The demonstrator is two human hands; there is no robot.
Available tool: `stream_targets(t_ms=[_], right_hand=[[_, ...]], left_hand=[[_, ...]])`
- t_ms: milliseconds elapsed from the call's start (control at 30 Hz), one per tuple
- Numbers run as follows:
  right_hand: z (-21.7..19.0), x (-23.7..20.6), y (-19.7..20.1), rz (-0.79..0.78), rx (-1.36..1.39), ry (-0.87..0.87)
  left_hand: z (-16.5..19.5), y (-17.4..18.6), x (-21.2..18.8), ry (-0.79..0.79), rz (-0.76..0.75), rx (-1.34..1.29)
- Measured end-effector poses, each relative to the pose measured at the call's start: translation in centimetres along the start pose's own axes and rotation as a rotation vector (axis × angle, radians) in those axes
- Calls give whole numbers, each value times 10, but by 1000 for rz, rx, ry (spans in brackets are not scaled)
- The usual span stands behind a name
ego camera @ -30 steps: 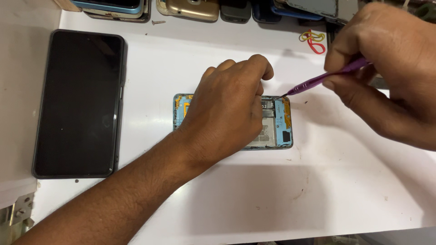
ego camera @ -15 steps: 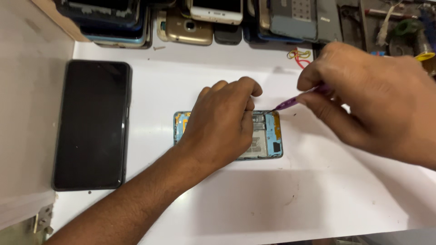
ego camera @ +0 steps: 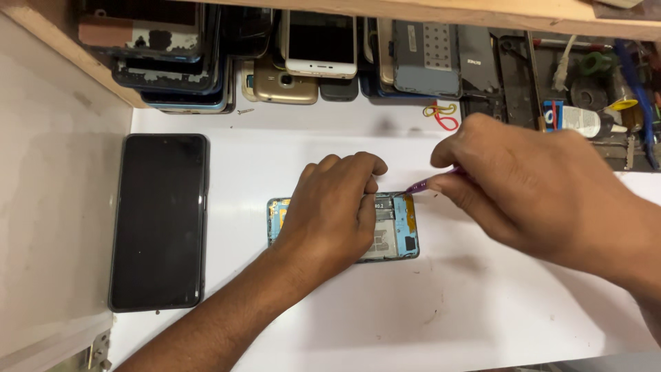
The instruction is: The person pries open a disassembled smartphone midframe on a white workbench using a purple pry tool, working the tool around the edges and lifting internal components. They continue prying at different points, then lift and hold the phone frame to view its interior.
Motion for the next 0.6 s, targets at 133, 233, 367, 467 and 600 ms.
stream_targets(t_ms=[133, 233, 367, 467, 600], right_hand=[[-10, -2, 6, 41, 213, 200], [-6, -2, 5, 10, 344, 156], [3, -13, 18, 178, 410, 113], [14, -20, 20, 240, 383, 17], [25, -11, -12, 59, 588, -175]], left_hand=[[1, 1, 1, 9, -7, -9], [0, 2, 0, 25, -20, -13], [0, 1, 0, 33, -31, -24], [0, 1, 0, 29, -26, -28], [1, 2, -1, 20, -11, -29]])
Point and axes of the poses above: each hand's wrist, its own x-axis towards the middle knuckle, its own y-axis out of the back of the hand, z = x × y, the point moved 7 cm from there along x, towards the middle knuckle, and after that the axes turned 10 degrees about -y, right-handed, at the moved point
